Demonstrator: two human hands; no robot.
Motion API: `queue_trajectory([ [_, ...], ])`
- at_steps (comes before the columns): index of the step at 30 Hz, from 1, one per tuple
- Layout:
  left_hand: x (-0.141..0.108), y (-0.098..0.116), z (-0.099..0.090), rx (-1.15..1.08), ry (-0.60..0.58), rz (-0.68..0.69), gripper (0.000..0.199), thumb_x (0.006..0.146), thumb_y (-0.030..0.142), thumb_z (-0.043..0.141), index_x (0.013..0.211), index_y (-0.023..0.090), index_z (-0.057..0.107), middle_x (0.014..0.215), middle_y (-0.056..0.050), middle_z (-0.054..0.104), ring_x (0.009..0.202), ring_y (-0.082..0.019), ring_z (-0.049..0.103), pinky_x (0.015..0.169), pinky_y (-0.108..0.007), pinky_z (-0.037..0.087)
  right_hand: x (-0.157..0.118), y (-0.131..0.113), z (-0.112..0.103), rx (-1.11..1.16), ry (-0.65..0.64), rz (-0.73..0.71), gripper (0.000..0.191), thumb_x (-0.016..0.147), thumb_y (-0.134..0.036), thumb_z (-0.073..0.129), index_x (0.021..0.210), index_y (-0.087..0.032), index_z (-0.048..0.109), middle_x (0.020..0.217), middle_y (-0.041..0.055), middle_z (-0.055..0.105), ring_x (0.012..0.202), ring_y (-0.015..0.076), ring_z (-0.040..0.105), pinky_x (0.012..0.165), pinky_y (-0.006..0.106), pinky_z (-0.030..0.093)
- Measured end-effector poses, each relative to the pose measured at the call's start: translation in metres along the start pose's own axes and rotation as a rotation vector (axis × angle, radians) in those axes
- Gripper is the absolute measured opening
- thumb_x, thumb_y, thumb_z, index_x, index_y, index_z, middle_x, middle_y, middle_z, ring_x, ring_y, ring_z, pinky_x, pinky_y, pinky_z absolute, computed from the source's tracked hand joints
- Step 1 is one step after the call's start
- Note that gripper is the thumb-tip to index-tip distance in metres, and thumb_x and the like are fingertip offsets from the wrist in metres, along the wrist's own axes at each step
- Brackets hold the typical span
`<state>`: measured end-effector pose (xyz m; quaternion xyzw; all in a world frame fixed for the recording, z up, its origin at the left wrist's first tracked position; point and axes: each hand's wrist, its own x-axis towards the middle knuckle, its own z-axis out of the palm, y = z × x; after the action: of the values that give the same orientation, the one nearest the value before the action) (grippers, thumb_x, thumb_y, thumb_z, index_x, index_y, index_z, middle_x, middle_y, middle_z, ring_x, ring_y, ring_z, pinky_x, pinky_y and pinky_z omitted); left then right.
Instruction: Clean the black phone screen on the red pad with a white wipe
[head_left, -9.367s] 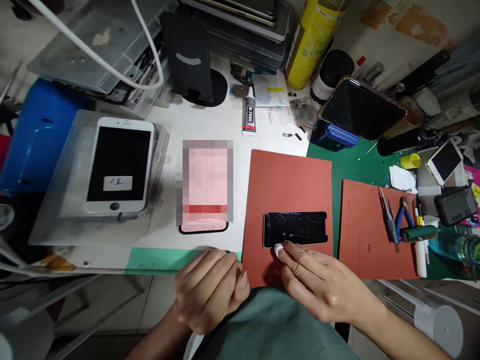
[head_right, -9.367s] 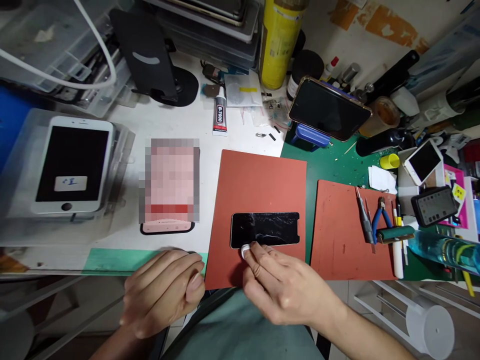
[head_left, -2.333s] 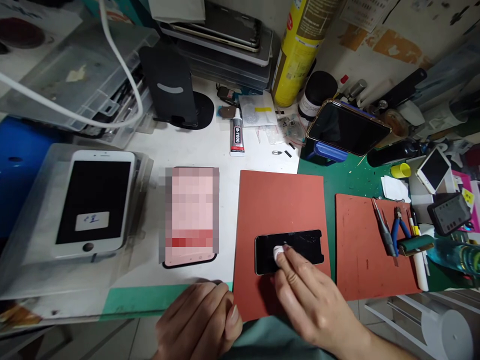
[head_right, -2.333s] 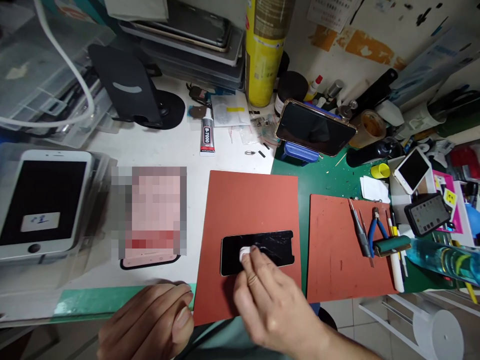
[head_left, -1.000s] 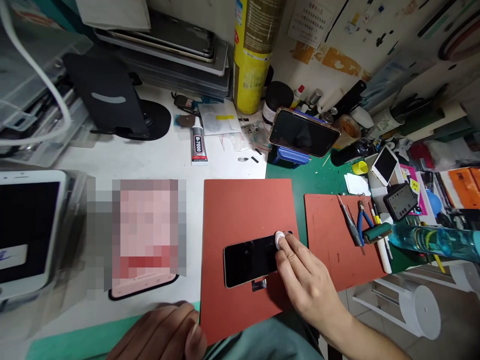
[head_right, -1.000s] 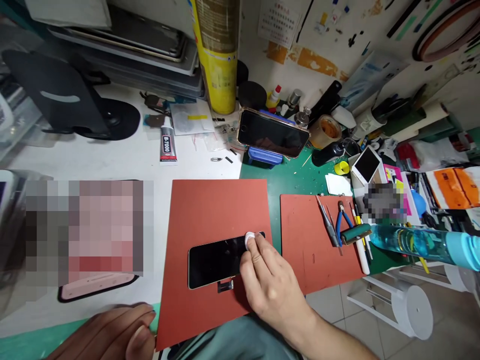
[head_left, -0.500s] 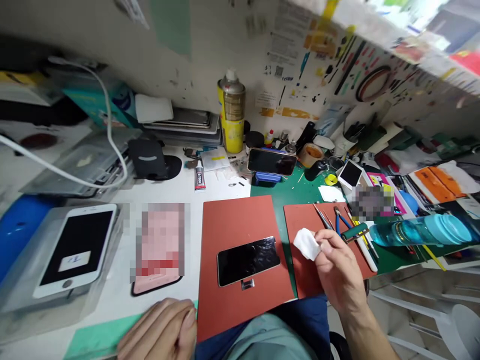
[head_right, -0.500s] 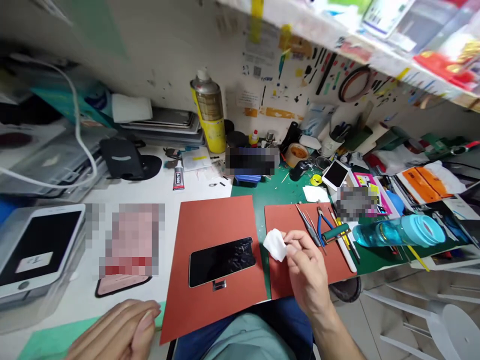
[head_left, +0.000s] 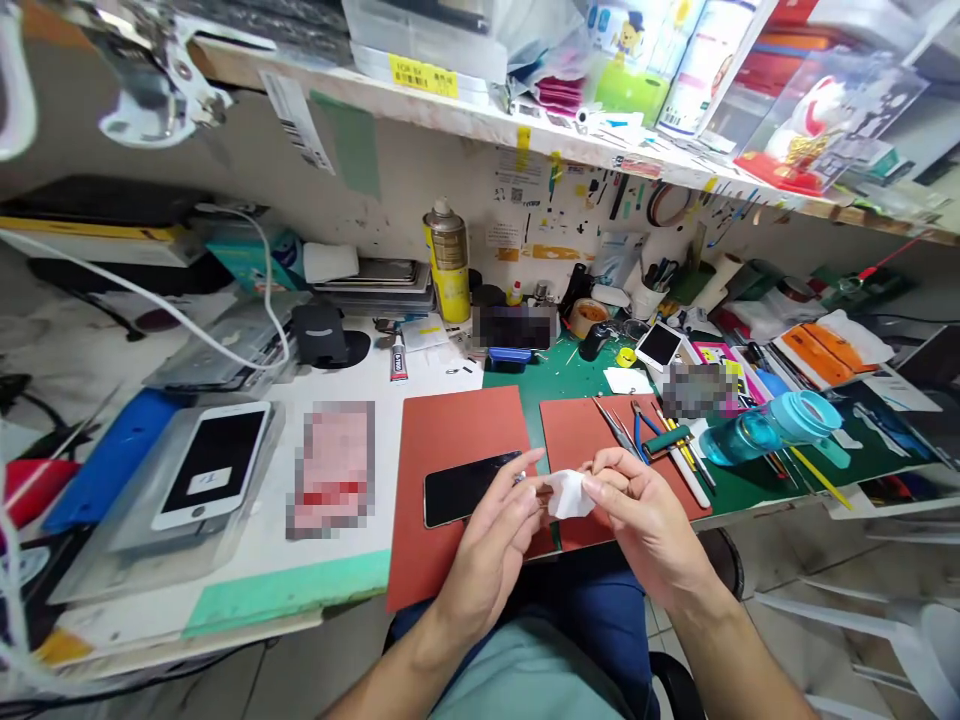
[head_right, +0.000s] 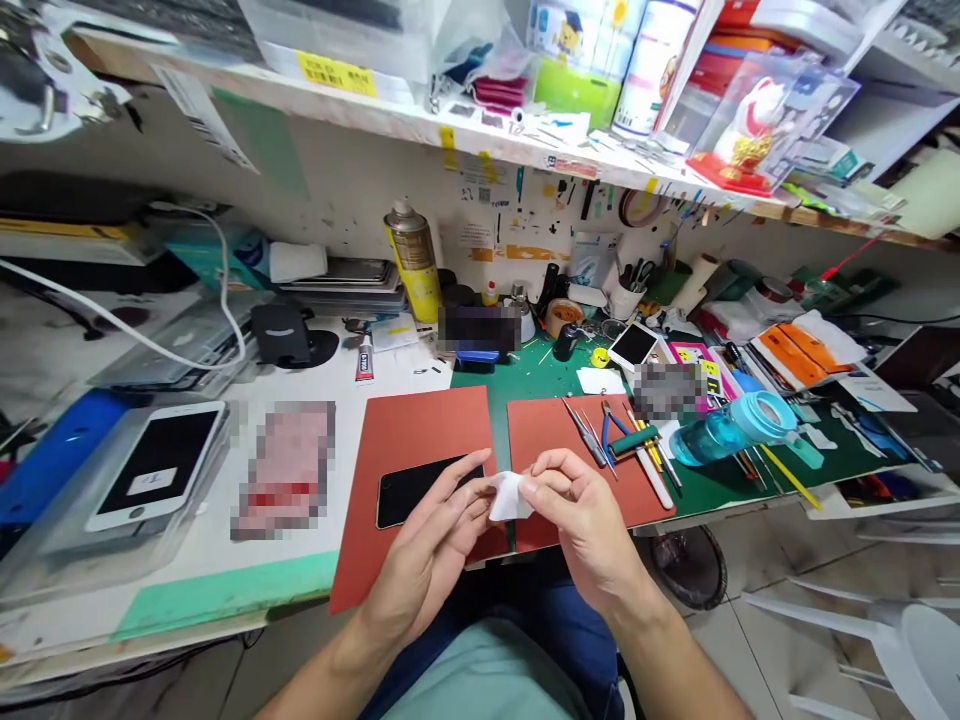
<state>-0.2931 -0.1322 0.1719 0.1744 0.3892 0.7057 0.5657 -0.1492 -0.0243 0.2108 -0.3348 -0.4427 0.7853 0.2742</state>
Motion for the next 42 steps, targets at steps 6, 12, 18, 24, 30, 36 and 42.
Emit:
queue_trajectory([
  [6,0.008,-0.008,0.011,0.061,-0.037,0.011,0.040,0.085,0.030,0.084,0.123,0.028,0.073,0.104,-0.002,0.073,0.087,-0.012,0.066,0.086,-0.023,0.055,-0.008,-0.001,-0.016,0.035,0.038,0.004,0.044,0.075,-0.042,0.094,0.095,-0.021,0.061,0.065,-0.0060,0.061,0.061,0.0093,0.051,0.062,0.023,0.041],
  [12,0.010,-0.017,0.006,0.282,-0.021,0.068,0.033,0.091,0.034,0.078,0.121,0.022,0.073,0.109,-0.007,0.076,0.101,-0.018,0.071,0.090,-0.027,0.058,-0.013,0.004,-0.027,0.093,0.034,0.037,0.049,0.071,-0.037,0.097,0.100,-0.021,0.061,0.074,-0.0036,0.068,0.060,0.0105,0.057,0.056,0.022,0.045],
  [18,0.007,-0.020,0.011,0.883,0.001,0.626,0.023,0.098,0.016,0.066,0.117,0.023,0.075,0.117,-0.008,0.073,0.106,-0.019,0.072,0.090,-0.029,0.061,-0.005,0.016,-0.025,0.337,0.073,0.031,0.044,0.072,-0.025,0.095,0.103,-0.021,0.063,0.075,-0.0040,0.067,0.063,0.0096,0.057,0.058,0.020,0.046],
  [24,0.011,-0.047,0.008,1.357,-0.113,1.250,0.048,0.093,-0.005,0.055,0.140,0.006,0.061,0.120,-0.019,0.075,0.120,-0.027,0.069,0.101,-0.040,0.060,0.004,0.033,-0.016,0.560,0.204,0.055,0.035,0.073,-0.022,0.092,0.096,-0.023,0.066,0.084,-0.0037,0.069,0.076,0.0121,0.066,0.071,0.022,0.054],
  [30,0.028,-0.049,0.019,1.597,-0.092,1.384,0.032,0.095,0.001,0.059,0.125,-0.002,0.068,0.116,-0.021,0.078,0.112,-0.033,0.071,0.092,-0.046,0.062,0.024,0.035,-0.012,0.411,0.244,-0.009,0.041,0.071,-0.031,0.095,0.095,-0.024,0.062,0.085,-0.0027,0.069,0.077,0.0150,0.069,0.075,0.029,0.058],
  [36,0.001,-0.026,-0.024,1.640,-0.202,1.344,0.042,0.098,0.000,0.042,0.129,0.003,0.070,0.126,-0.018,0.076,0.125,-0.029,0.067,0.104,-0.044,0.057,0.090,-0.026,-0.023,-0.225,0.254,-0.407,0.039,0.079,-0.049,0.084,0.093,-0.024,0.059,0.084,-0.0015,0.066,0.068,0.0129,0.061,0.064,0.027,0.053],
  [42,-0.035,0.012,-0.105,1.741,0.017,1.263,0.042,0.088,-0.005,0.064,0.125,0.011,0.074,0.111,-0.012,0.082,0.108,-0.023,0.075,0.096,-0.036,0.061,0.209,-0.086,-0.017,-0.802,0.238,-0.693,0.009,0.088,-0.026,0.068,0.082,-0.022,0.062,0.081,0.0005,0.066,0.078,0.0173,0.061,0.082,0.031,0.048],
])
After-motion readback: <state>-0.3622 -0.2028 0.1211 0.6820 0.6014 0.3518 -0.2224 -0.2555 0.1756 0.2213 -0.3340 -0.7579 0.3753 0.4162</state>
